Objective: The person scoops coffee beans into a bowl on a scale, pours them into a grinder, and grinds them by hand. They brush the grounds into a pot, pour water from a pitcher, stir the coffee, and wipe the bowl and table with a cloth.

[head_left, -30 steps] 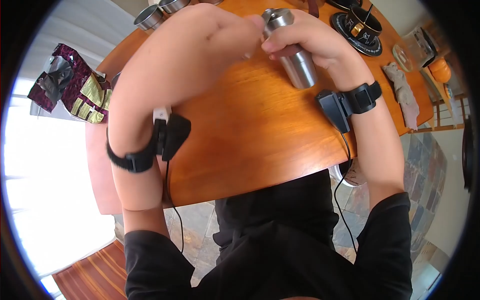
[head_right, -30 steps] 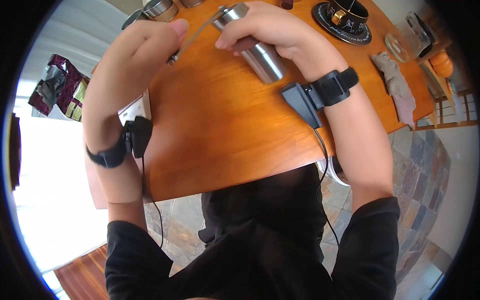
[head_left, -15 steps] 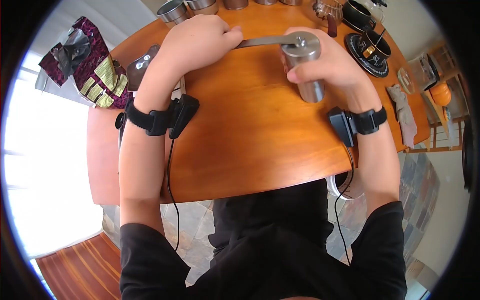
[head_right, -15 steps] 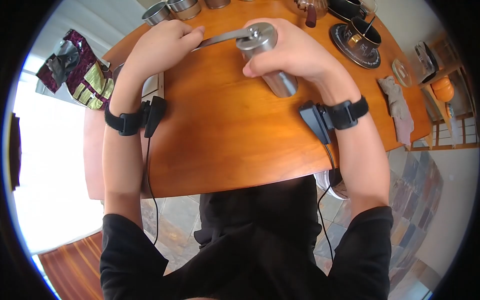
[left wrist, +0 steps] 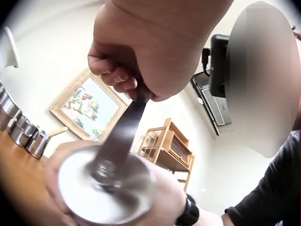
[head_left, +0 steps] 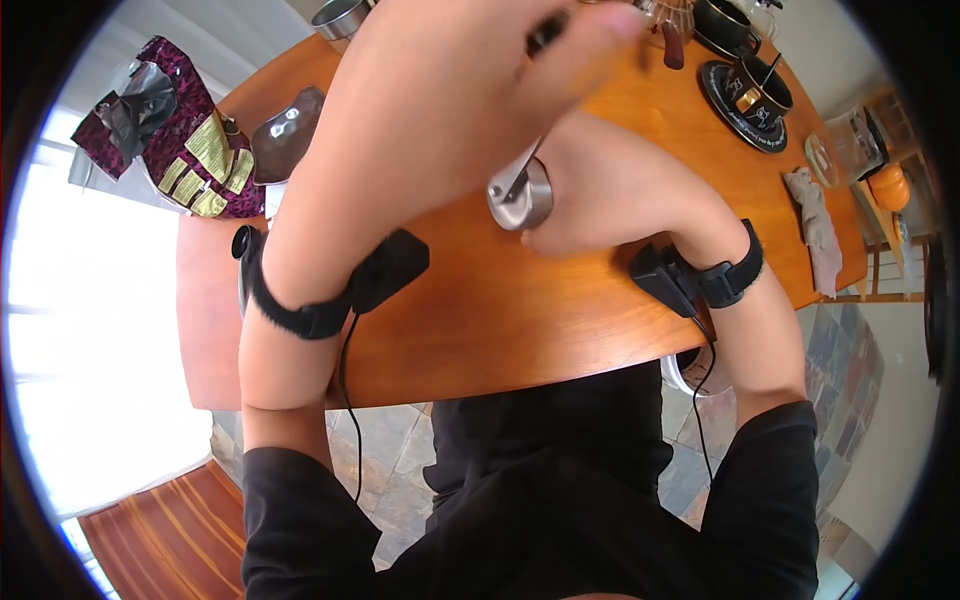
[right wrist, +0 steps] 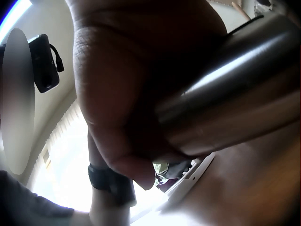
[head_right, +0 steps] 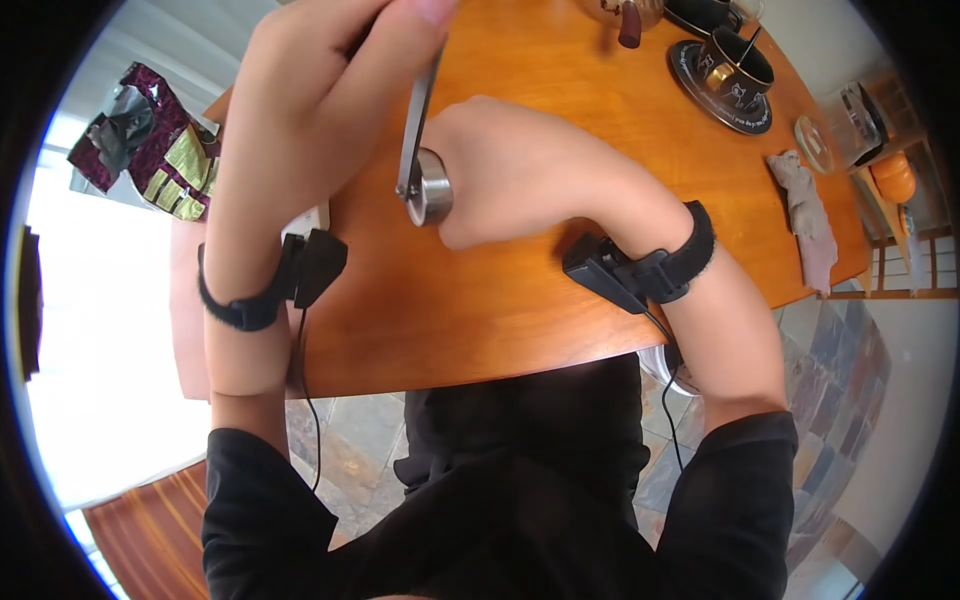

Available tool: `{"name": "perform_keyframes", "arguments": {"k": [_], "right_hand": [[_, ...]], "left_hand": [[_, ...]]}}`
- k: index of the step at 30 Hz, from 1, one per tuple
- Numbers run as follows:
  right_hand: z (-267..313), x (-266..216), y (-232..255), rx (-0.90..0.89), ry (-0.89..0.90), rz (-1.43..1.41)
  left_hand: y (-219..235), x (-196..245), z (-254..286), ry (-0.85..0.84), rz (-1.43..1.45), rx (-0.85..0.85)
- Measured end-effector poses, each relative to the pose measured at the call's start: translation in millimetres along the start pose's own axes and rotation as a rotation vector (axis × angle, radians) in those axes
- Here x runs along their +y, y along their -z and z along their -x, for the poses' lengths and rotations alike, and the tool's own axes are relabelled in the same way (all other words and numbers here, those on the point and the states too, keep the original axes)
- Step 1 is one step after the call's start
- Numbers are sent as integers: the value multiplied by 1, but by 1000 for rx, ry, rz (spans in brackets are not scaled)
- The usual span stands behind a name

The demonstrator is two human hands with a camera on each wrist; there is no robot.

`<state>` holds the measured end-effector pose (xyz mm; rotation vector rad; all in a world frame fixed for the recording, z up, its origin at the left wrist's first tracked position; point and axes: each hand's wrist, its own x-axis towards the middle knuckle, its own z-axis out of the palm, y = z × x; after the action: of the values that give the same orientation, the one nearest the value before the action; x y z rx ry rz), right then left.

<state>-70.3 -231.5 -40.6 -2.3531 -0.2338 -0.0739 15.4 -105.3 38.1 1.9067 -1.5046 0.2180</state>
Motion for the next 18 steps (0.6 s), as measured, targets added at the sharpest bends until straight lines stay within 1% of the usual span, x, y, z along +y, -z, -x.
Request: {"name": "perform_keyframes", "arguments": {"k": [1, 2, 3, 4, 7, 9, 10, 11, 12, 13, 14, 16, 18], "right_hand": [[1, 1, -1, 62, 6, 32], [1, 5, 0, 64, 4, 30], [-1, 11, 3, 75, -18, -38], [-4, 20, 9, 87, -41, -105], [-4, 35, 25, 134, -83, -280], [3, 42, 32, 155, -82, -326], [3, 51, 34, 156, -49, -464], [5, 57, 35, 157, -17, -602], [7, 57, 35, 174, -36, -672], [9, 61, 36, 176, -38, -669], [10, 66, 39, 165, -36, -701], [12, 68, 42, 156, -32, -733], [15, 64, 41, 219, -13, -747]], "left_hand": [[-1, 2, 4, -47, 44, -54], [-2, 4, 7, -72, 65, -83], [-4, 5, 11, -97, 87, -114], [-7, 5, 14, -229, 126, -102], [-9, 0, 20, -457, 133, -116], [2, -1, 18, -398, 165, -455], [3, -11, 18, -310, 256, -523], [8, -23, 13, -310, 258, -524], [13, -38, 6, -264, 223, -643], [16, -49, 1, -217, 186, -761], [14, -57, 1, -221, 187, -758], [8, -68, 2, -70, 174, -540], [7, -71, 0, -84, 135, -518]]}}
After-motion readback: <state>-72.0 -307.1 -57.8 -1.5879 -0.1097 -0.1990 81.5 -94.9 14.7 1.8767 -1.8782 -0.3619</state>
